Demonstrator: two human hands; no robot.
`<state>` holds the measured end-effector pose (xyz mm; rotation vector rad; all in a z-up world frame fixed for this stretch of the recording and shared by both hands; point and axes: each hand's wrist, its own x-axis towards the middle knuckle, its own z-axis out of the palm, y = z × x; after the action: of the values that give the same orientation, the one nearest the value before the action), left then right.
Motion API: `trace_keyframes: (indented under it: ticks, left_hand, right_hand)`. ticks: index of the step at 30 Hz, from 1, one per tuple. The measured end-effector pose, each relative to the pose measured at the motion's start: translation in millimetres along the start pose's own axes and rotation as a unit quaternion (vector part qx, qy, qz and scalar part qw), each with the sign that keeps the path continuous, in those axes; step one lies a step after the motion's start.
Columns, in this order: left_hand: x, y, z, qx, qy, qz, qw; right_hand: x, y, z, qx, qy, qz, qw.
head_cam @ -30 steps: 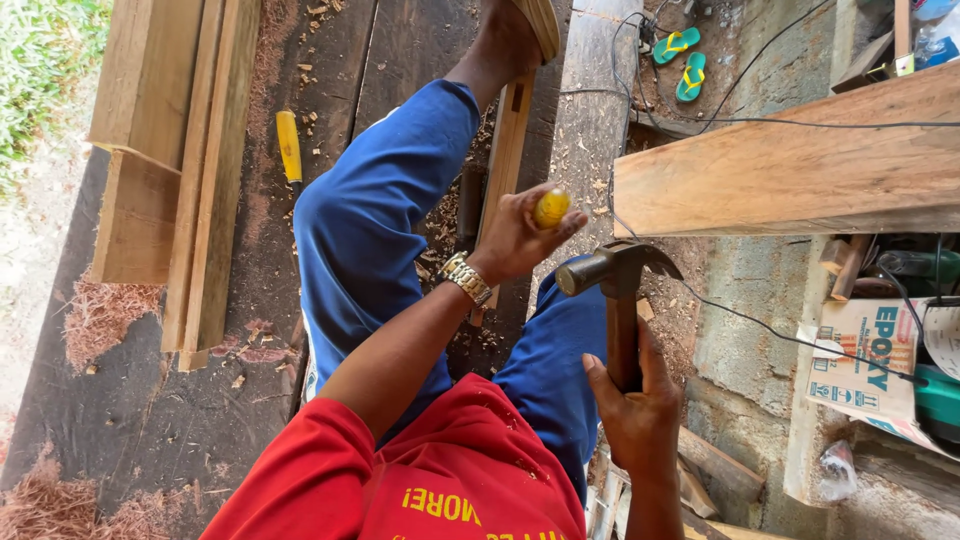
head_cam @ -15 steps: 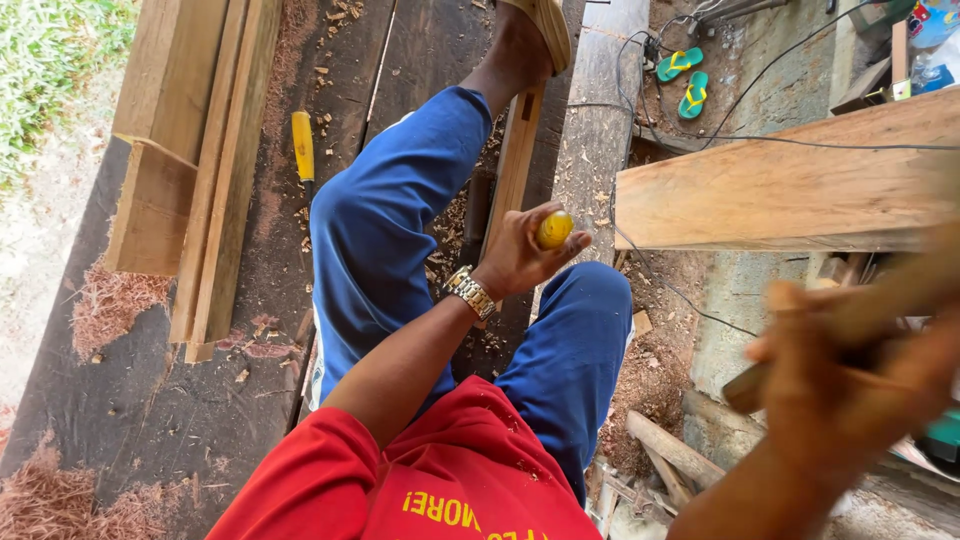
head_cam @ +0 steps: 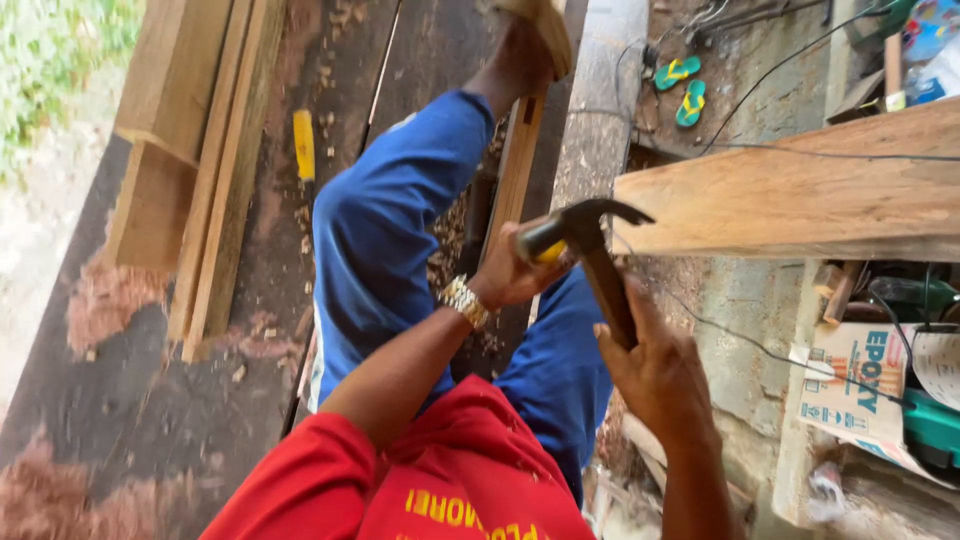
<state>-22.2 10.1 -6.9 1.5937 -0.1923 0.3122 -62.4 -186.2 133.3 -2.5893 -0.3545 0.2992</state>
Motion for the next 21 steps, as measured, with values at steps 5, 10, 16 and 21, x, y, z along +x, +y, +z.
trace_keyframes:
  ticks: [5,10,16,21]
  left_hand:
    - [7.1,1.9,0.7,0.031,0.001,-0.034,0.999]
    - [4.7,2.7,1.8,0.044,0.0,-0.045,0.998]
    - [5.0,7.7,-1.4,0.043,0.001,-0.034,0.999]
    - [-1.1,-31.3,7.3,-0.07,-0.016,0.008,0.997]
  right_hand:
    - [-11.0,0.4,-49.5,-0.009,0.168,-0.114,0.979]
    - [-35.8,-5.5,-81.4,0.006,0.118,-0.106,0.987]
    - [-9.1,24.7,1.5,0.03,0.054,-0.087,0.994]
    - [1.6,-3.9,16.7,0.05,0.027,-0.059,0.997]
